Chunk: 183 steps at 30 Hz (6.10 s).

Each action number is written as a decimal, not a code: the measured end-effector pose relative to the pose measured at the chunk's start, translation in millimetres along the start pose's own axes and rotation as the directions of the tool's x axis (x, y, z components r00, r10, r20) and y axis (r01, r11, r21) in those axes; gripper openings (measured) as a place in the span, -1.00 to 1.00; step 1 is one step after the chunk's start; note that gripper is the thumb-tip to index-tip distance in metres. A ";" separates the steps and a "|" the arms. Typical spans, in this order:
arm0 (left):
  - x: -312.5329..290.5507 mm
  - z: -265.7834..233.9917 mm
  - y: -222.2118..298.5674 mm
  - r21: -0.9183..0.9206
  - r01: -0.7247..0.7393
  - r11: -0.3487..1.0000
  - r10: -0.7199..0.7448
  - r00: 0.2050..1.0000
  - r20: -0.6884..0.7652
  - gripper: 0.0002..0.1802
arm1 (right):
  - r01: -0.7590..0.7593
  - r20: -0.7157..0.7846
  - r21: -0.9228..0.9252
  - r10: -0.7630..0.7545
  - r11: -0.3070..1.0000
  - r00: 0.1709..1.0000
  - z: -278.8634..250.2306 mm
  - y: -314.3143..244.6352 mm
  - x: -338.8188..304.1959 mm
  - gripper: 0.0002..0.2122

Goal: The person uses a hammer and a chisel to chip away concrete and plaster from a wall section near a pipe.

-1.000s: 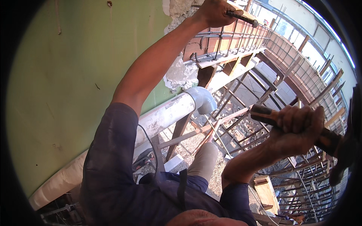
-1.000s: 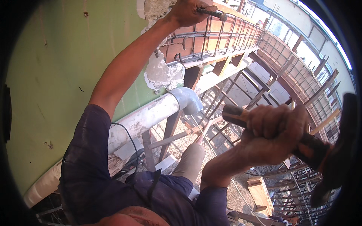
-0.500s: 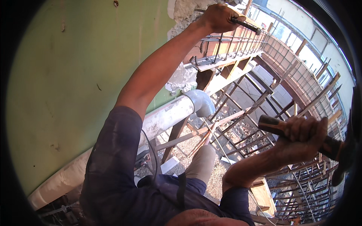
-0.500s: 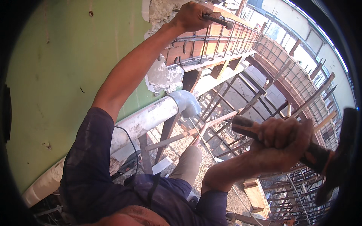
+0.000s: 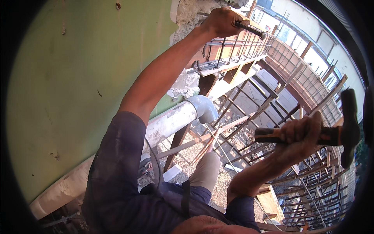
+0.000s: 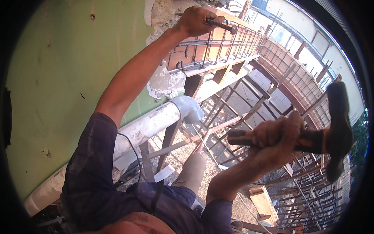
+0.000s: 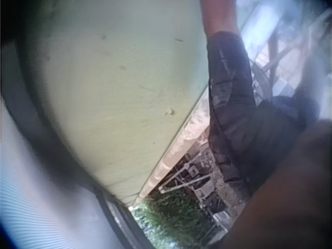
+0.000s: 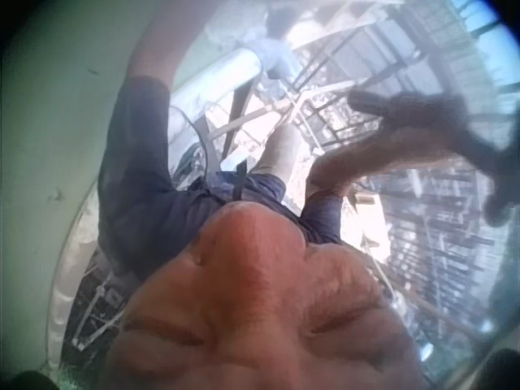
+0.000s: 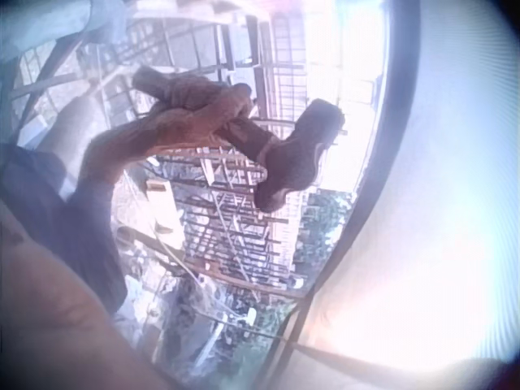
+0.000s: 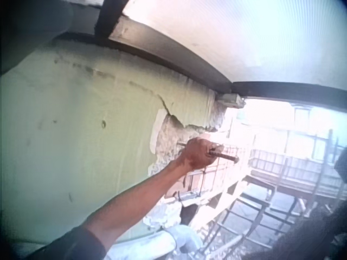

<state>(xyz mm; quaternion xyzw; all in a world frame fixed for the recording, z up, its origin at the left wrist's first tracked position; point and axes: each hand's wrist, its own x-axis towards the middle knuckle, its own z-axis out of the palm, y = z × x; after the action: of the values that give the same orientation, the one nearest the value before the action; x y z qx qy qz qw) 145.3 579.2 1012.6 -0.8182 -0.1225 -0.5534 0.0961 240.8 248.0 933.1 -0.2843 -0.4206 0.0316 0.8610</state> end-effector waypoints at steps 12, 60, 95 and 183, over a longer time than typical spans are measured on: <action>-10.1 14.3 -13.8 0.111 -0.083 0.990 0.081 0.997 0.020 -0.47 | -0.465 0.108 -0.091 0.473 0.881 0.875 33.3 71.5 -9.1 -0.66; 2.8 13.1 -4.6 0.050 0.007 0.999 -0.009 1.000 0.026 -0.67 | -0.474 0.135 -0.115 0.487 0.873 0.863 54.7 87.5 6.1 -0.69; -1.9 11.4 -4.5 0.090 -0.017 0.996 0.021 0.999 -0.042 -0.67 | -0.496 0.173 -0.161 0.519 0.853 0.837 39.4 110.5 -2.2 -0.62; 20.4 34.0 -15.6 0.043 -0.017 0.999 0.021 0.995 -0.097 -0.58 | -0.671 0.243 -0.145 0.684 0.727 0.688 40.7 128.7 4.1 -0.63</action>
<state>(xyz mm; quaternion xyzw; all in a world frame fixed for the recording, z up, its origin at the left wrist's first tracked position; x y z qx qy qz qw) 177.8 605.9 1019.4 -0.7891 -0.1215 -0.5891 0.1248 237.1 375.7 889.2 -0.4308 -0.4036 0.3775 0.7134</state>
